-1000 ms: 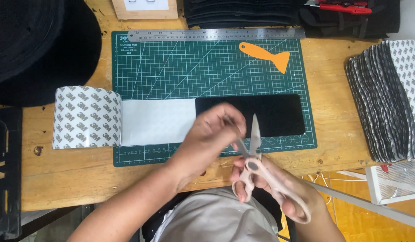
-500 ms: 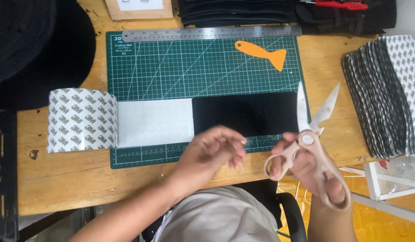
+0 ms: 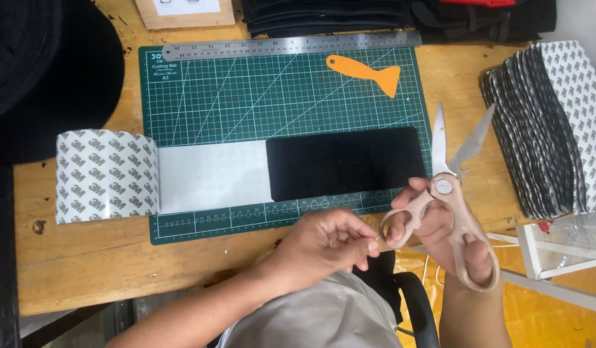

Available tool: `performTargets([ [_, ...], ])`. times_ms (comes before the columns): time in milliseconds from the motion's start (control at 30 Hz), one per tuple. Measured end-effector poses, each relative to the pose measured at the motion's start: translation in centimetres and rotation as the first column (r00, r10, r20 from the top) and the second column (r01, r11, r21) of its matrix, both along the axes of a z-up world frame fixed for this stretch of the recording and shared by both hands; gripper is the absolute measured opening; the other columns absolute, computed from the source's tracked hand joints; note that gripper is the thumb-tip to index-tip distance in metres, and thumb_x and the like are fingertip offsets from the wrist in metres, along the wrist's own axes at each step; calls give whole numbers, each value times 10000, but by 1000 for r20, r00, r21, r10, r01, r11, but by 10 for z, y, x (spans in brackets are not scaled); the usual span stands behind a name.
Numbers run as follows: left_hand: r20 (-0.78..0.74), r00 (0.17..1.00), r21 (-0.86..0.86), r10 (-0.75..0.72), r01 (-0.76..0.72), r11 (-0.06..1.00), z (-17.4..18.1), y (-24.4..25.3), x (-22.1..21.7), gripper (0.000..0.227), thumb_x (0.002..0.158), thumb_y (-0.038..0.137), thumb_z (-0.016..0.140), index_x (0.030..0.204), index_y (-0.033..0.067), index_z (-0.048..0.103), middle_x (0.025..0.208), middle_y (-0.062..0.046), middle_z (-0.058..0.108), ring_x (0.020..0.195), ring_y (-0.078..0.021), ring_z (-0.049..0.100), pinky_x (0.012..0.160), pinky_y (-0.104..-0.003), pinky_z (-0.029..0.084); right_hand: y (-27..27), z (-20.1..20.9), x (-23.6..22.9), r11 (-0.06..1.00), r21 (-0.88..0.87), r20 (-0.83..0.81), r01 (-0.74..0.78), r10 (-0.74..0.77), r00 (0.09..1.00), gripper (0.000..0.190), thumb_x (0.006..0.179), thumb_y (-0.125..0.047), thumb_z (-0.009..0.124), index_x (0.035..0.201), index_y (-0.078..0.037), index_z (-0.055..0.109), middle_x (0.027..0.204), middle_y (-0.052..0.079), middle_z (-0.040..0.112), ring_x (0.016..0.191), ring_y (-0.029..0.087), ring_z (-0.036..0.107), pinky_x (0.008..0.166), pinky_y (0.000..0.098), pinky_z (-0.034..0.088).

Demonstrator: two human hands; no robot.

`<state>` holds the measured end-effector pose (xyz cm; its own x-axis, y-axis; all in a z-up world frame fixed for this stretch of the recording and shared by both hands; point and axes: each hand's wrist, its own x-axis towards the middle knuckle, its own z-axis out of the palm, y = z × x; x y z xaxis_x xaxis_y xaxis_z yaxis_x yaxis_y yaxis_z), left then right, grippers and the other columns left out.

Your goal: The person applies double-sided adhesive tape to a black foam sheet on a cutting mat. They use an orange plastic squeegee to smooth the tape and then trim the excess tape with scissors. Finally, they flip the foam sheet to show the adhesive side.

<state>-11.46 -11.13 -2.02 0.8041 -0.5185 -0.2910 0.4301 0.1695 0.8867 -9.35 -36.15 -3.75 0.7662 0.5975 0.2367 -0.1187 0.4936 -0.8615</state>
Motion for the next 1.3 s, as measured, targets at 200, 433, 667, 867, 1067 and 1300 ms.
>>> performTargets([
  [200, 92, 983, 230, -161, 136, 963, 10, -18, -10, 85, 936, 189, 736, 975, 114, 737, 887, 2, 759, 727, -61, 638, 680, -217, 552, -8, 12, 3, 999, -17, 43, 46, -45, 998, 837, 1152, -591, 711, 1599, -16, 299, 1469, 154, 550, 1093, 272, 695, 996, 443, 573],
  [433, 666, 717, 384, -205, -95, 918, -29, -48, -29, 209, 975, 224, 688, 876, 140, 524, 754, -5, 628, 688, -225, 623, 694, -412, 492, -13, 22, 1, 992, -51, 70, 118, -114, 991, 827, 1140, -611, 733, 1579, -30, 340, 1452, 158, 566, 1051, 281, 692, 991, 441, 548],
  [667, 687, 598, 514, -413, 1, 858, -34, -49, -40, 169, 1068, 187, 563, 1003, 50, 640, 936, -98, 629, 766, -295, 634, 630, -468, 523, -18, 15, -1, 995, -64, 79, 79, -74, 994, 833, 1150, -625, 715, 1599, -47, 319, 1478, 140, 535, 1081, 267, 693, 1007, 441, 531],
  [867, 376, 587, 686, -717, 343, 641, -25, -18, -47, 153, 1057, 63, 447, 1033, -33, 564, 1120, -185, 520, 948, -319, 562, 778, -455, 537, -12, 13, -4, 994, -70, 73, 80, -75, 995, 867, 1145, -637, 711, 1602, -30, 294, 1471, 157, 537, 1057, 270, 689, 998, 447, 529],
  [1067, 78, 587, 770, -806, 478, 422, -132, -9, -73, 508, 1059, 88, 361, 1552, 16, 262, 1636, -171, 217, 1486, -287, 266, 1190, -447, 245, 4, 9, -4, 998, -63, 87, 2, 3, 996, 856, 1166, -609, 697, 1612, -26, 257, 1493, 156, 522, 1078, 282, 692, 998, 461, 547],
  [1300, 327, 534, 912, -780, 37, 408, -166, -8, -127, 223, 1082, 282, 406, 1256, 143, 391, 1272, -58, 359, 1158, -205, 387, 936, -355, 299, 31, 19, -8, 991, -134, 60, -26, 35, 998, 816, 1149, -597, 689, 1575, -20, 303, 1426, 143, 520, 1064, 245, 643, 968, 423, 546],
])
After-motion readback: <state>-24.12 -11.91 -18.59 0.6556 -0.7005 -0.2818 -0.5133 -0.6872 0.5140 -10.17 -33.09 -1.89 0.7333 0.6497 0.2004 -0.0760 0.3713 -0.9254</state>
